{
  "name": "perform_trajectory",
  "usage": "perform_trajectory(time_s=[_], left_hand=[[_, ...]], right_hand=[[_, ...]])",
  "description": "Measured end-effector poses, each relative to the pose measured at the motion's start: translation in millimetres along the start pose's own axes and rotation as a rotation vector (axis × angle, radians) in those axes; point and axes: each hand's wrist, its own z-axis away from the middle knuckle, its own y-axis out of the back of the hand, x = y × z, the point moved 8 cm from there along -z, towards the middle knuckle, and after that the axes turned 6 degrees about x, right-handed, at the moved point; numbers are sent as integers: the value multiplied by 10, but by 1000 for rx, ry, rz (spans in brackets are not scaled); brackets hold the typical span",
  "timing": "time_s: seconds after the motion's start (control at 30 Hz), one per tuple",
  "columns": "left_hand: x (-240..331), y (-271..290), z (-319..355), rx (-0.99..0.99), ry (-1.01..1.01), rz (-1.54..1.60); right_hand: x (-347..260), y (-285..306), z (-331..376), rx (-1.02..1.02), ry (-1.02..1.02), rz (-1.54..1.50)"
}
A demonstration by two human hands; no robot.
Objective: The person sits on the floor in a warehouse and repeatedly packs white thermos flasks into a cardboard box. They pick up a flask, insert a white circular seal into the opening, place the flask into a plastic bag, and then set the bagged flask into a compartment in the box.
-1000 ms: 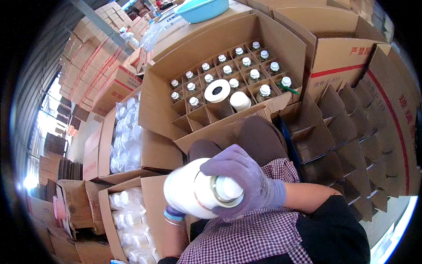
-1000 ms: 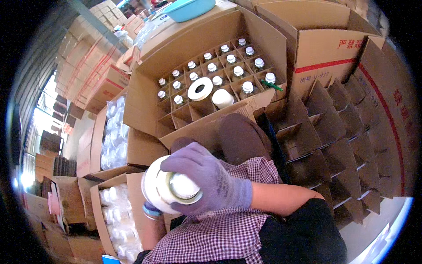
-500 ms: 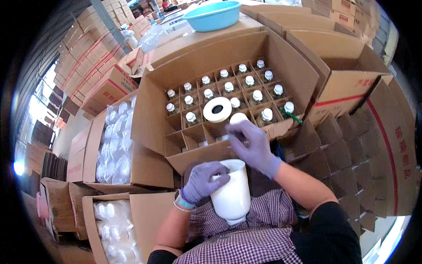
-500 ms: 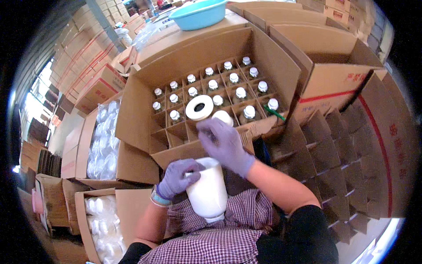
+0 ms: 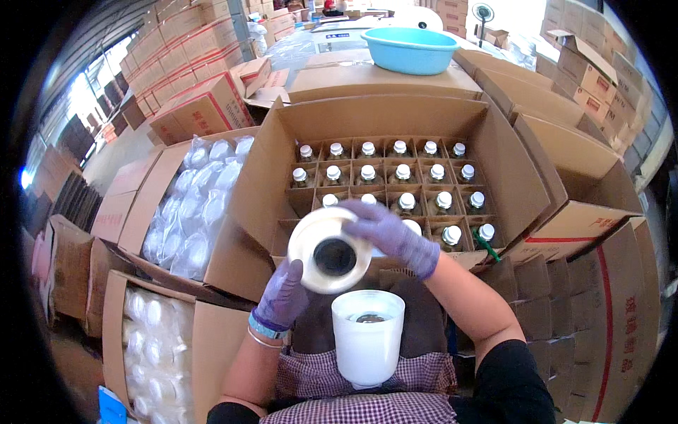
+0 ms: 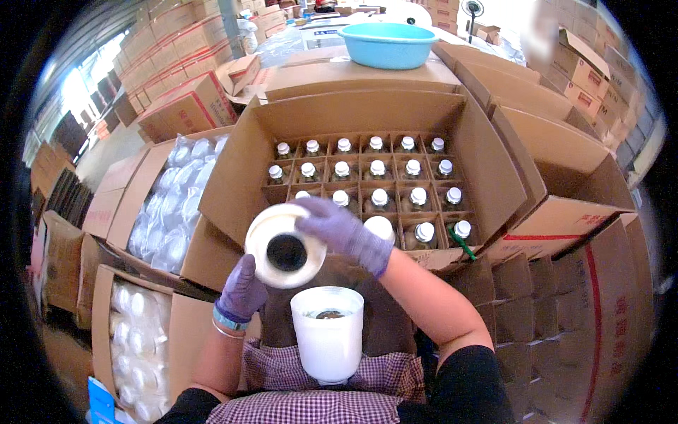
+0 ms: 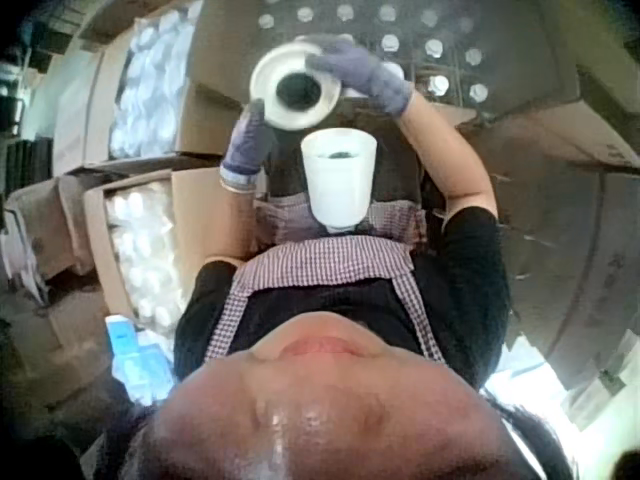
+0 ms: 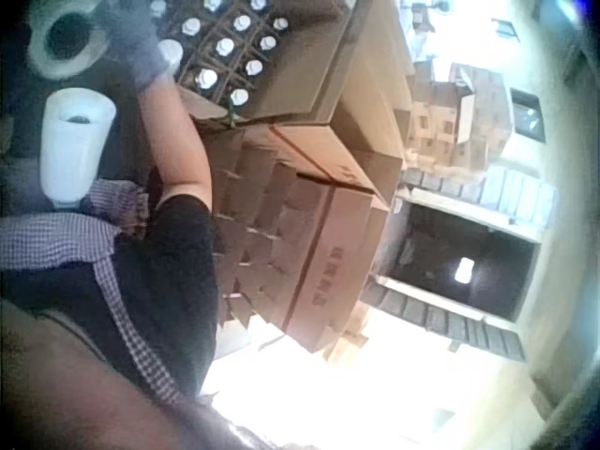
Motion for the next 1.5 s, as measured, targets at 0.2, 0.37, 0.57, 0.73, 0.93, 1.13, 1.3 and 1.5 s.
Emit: perform_trajectory(time_s=[0.2,0.37,0.57,0.73,0.93,1.13,1.3,1.5], left_hand=[[227,-427,216,3,11,237],[379,-851,359,8,-200,39],[380,-1196,645,-146,-1038,-1301],[694,-1082,458,-5,-184,275],[403,-645,213,-21,-358,-634],[632,-976,508,-37,-418,-892],[74,-819,497,42,-141,-364],[239,-911,548,-88,-499,-356]], right_hand=[[-1467,-262,694,148,782,951],[-1081,-255,756,164,479,856],[-904,-133,809,87,681,662],[-1323,-38,957,385,625,573],[-1262,-98,918,277,591,388],[-1373,-340,1118,27,638,623],[-1221,-264,917,234,422,689],[-1371,-53,931,305,830,783]])
